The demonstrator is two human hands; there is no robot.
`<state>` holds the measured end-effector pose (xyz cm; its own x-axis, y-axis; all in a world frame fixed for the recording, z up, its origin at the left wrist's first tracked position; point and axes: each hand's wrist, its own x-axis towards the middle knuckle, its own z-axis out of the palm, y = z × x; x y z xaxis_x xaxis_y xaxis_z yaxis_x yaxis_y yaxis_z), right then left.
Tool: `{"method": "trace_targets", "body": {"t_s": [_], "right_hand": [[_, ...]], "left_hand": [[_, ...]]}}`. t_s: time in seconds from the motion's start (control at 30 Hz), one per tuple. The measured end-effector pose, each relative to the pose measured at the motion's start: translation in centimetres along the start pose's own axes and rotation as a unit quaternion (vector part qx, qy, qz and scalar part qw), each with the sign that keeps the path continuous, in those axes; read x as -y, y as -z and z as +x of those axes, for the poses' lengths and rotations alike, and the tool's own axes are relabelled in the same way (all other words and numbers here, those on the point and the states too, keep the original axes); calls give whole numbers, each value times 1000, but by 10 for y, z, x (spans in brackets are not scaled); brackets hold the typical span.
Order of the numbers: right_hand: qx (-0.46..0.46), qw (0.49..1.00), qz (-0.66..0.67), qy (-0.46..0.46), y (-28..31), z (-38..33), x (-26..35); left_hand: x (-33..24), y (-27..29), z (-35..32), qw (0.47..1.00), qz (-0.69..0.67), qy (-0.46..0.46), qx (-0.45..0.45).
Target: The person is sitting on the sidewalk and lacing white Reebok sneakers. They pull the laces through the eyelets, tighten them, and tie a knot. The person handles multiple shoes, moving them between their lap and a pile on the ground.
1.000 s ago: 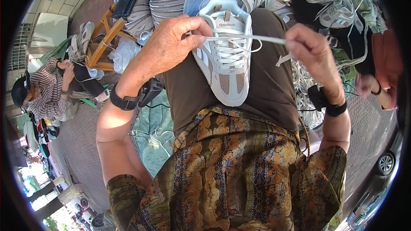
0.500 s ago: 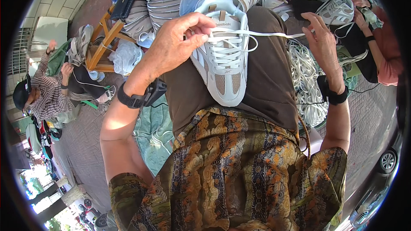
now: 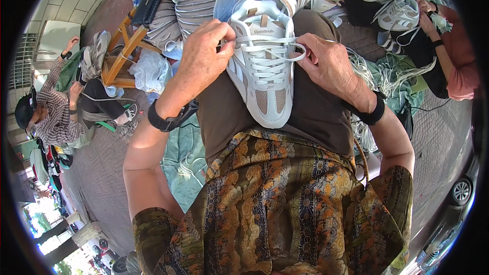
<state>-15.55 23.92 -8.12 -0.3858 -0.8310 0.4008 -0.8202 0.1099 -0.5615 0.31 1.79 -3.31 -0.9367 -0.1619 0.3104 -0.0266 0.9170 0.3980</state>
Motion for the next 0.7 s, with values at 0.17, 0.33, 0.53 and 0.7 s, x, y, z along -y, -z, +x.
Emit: {"method": "trace_targets", "body": {"t_s": [0.17, 0.33, 0.53, 0.7], "right_hand": [[7, 999, -13, 43, -7, 1, -7], [-9, 997, 81, 2, -5, 3, 1], [11, 984, 169, -52, -3, 2, 6], [4, 992, 125, -26, -5, -3, 0]], "left_hand": [[-1, -3, 1, 999, -2, -26, -45], [-3, 4, 0, 996, 50, -42, -67], [-1, 3, 0, 996, 46, -50, -61], [-1, 4, -1, 992, 37, -93, -76]]}}
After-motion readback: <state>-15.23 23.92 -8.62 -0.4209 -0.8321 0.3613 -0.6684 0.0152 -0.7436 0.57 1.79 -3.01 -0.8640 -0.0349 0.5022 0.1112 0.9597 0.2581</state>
